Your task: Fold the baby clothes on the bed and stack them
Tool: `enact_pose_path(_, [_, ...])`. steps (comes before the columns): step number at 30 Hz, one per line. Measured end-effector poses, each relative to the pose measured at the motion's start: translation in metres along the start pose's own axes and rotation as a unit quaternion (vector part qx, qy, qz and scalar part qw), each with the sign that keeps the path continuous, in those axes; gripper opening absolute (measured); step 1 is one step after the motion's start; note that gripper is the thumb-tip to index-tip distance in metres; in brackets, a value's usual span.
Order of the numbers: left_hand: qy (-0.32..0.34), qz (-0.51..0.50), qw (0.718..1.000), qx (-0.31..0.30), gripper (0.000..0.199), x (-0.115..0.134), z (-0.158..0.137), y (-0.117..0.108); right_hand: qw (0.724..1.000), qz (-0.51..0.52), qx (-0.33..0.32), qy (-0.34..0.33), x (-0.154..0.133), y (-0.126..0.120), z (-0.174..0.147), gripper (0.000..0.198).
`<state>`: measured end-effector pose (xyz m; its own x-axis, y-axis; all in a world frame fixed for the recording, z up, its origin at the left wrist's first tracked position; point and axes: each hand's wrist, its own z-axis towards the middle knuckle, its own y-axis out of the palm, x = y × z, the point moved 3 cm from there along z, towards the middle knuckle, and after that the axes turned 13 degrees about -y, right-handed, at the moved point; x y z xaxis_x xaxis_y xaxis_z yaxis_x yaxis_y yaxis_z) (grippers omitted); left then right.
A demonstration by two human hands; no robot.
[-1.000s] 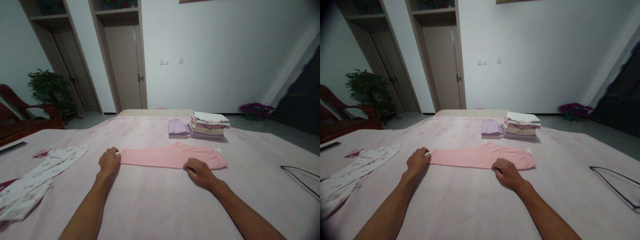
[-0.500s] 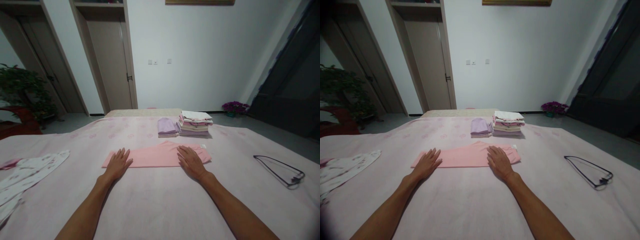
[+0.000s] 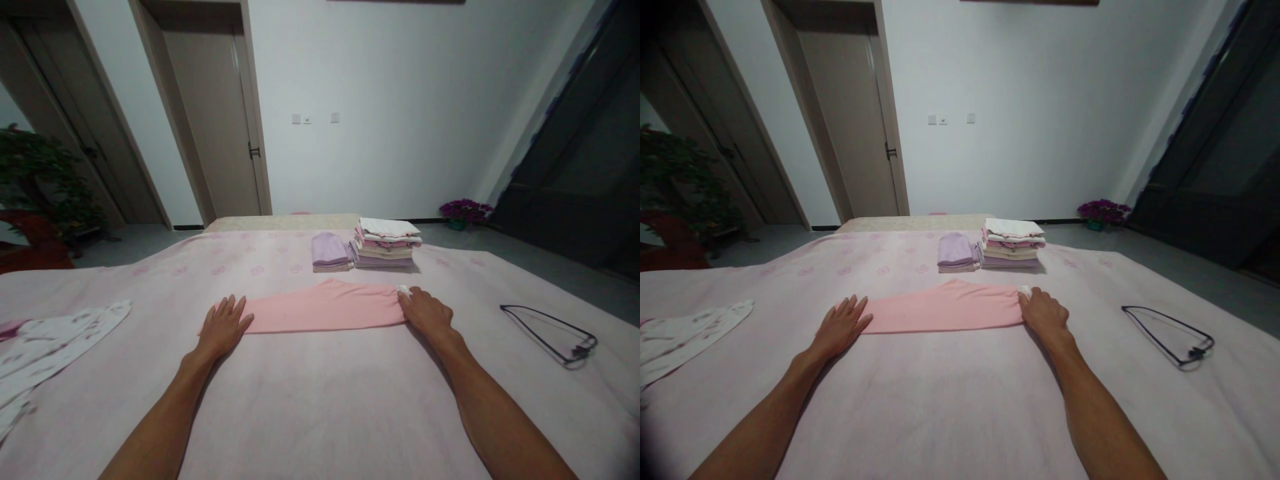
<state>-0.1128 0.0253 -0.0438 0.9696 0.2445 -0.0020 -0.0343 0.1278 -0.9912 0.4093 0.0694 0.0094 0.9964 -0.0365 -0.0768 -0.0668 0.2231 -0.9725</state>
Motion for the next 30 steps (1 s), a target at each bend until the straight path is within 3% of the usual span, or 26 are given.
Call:
enact_pose_path(3, [0.001,0.011,1.0,0.004,0.064,-0.001,0.001,0.001,1.0,0.009,-0.02,-0.017,-0.003,0.003,0.001,0.048])
enact_pose_path(8, [0.0,0.022,1.0,0.01,0.064,-0.001,0.001,0.002,0.997,0.047,0.043,-0.048,-0.001,0.008,0.001,0.042])
enact_pose_path(16, [0.003,0.031,0.999,0.009,0.064,-0.002,0.0,0.002,0.993,0.063,0.081,-0.053,0.005,0.013,-0.003,0.041])
enact_pose_path(20, [0.001,0.029,1.0,0.006,0.064,-0.001,0.0,0.002,0.998,0.048,0.036,-0.037,0.008,0.017,-0.002,0.043])
enact_pose_path(22, [-0.003,0.026,1.0,0.004,0.064,0.0,0.0,0.001,0.997,0.019,0.061,-0.04,0.007,0.014,-0.004,0.045])
enact_pose_path(26, [-0.016,0.015,1.0,0.0,0.064,0.002,-0.001,-0.002,0.976,-0.014,0.17,-0.134,-0.012,0.004,-0.011,0.05])
enact_pose_path(28, [-0.015,0.008,1.0,0.0,0.065,0.002,-0.002,-0.003,0.964,-0.009,0.148,-0.222,-0.027,0.008,-0.013,0.054])
enact_pose_path(30, [-0.016,0.004,1.0,0.002,0.065,0.0,-0.002,-0.004,0.955,-0.014,0.085,-0.282,-0.038,0.019,-0.012,0.056])
